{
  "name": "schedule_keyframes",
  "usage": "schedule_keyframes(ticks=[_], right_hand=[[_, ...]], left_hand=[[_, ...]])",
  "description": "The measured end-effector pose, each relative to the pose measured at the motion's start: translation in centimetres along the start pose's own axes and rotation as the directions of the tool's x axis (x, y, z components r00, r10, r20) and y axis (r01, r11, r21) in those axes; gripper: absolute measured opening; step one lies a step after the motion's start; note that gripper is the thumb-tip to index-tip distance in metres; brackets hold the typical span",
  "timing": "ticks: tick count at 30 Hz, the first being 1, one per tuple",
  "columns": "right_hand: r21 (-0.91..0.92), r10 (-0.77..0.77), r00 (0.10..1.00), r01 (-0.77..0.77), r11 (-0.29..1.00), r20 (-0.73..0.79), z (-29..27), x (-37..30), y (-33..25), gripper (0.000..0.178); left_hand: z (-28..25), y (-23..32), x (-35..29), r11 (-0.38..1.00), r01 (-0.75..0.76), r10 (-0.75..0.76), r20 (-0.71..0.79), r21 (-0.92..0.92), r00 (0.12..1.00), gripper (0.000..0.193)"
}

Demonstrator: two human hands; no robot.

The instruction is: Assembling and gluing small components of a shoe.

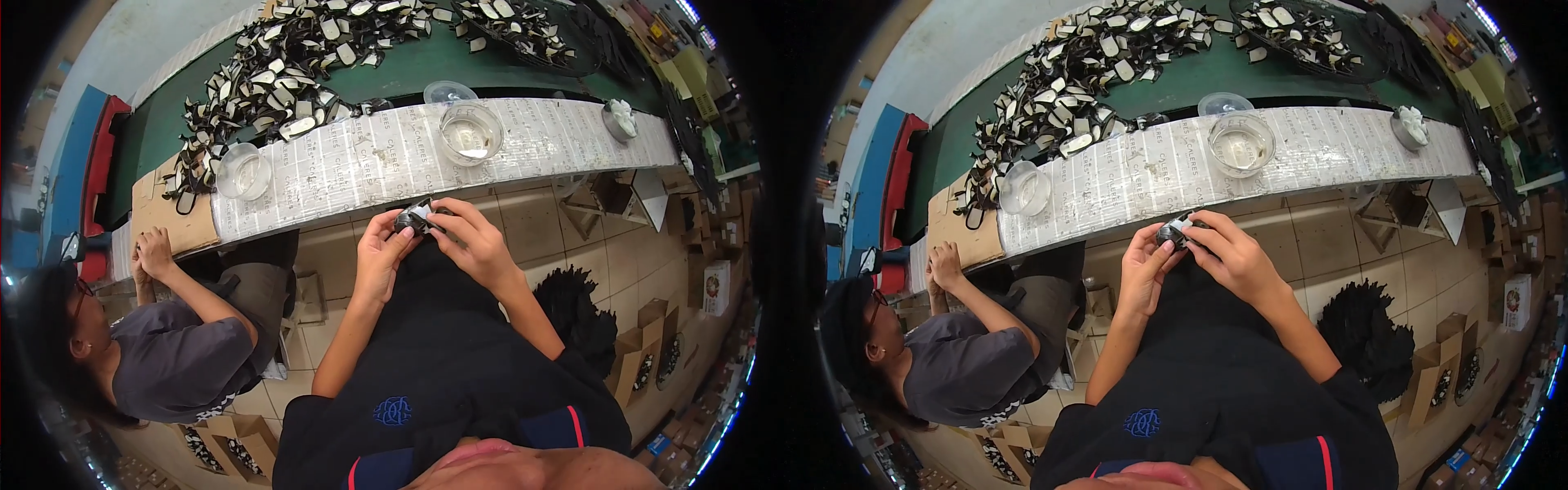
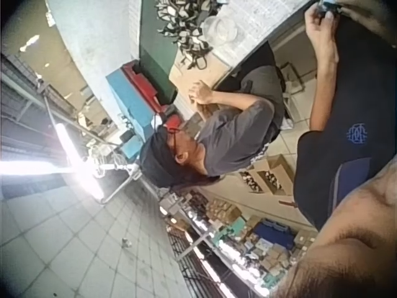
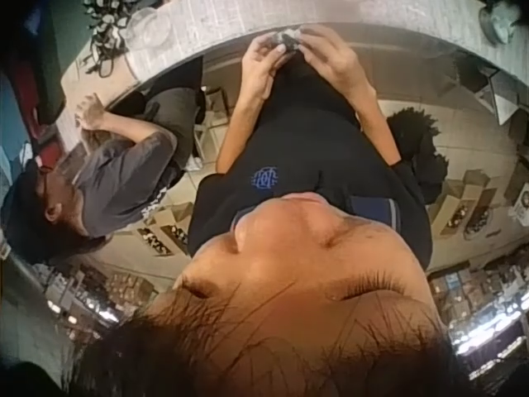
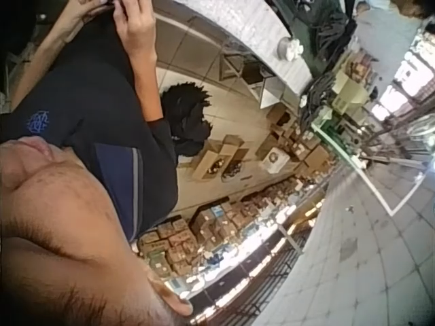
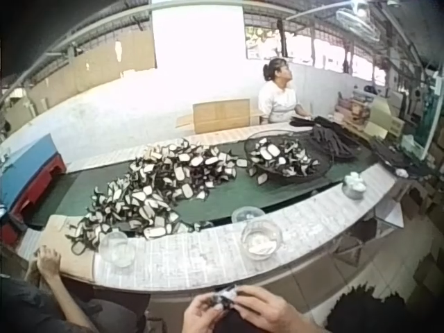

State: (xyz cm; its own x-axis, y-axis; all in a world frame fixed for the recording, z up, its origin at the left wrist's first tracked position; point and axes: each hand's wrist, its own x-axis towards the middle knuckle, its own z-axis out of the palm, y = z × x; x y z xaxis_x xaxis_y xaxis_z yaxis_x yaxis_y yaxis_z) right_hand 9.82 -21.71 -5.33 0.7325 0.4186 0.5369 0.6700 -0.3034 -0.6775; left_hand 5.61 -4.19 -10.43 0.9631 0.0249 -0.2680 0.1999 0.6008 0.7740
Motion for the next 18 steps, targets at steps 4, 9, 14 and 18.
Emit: schedule_keyframes(ticks=[4,9,14,18], right_hand=[[-0.071,-0.001,0.999,-0.002,0.997,-0.032,-0.1,-0.3,0.2,0.03],[-0.098,0.016,0.997,-0.022,0.995,-0.07,-0.6,-0.6,0.0,0.029],[-0.097,0.035,0.988,-0.049,0.994,-0.149,-1.4,-0.9,-0.4,0.028],[-0.076,0.052,0.987,-0.064,0.995,-0.151,-1.7,-1.1,-0.5,0.029]], left_hand=[[0.2,-0.2,-0.2,0.999,-0.033,0.033,-0.001,-0.013,0.999,0.031],[0.3,-0.5,-0.3,0.999,-0.039,0.039,-0.006,-0.01,0.999,0.031],[0.3,-0.4,-0.5,0.993,0.007,-0.004,0.029,-0.114,1.0,0.03],[-0.2,-0.8,-0.4,0.987,0.023,-0.017,0.041,-0.158,0.999,0.029]])
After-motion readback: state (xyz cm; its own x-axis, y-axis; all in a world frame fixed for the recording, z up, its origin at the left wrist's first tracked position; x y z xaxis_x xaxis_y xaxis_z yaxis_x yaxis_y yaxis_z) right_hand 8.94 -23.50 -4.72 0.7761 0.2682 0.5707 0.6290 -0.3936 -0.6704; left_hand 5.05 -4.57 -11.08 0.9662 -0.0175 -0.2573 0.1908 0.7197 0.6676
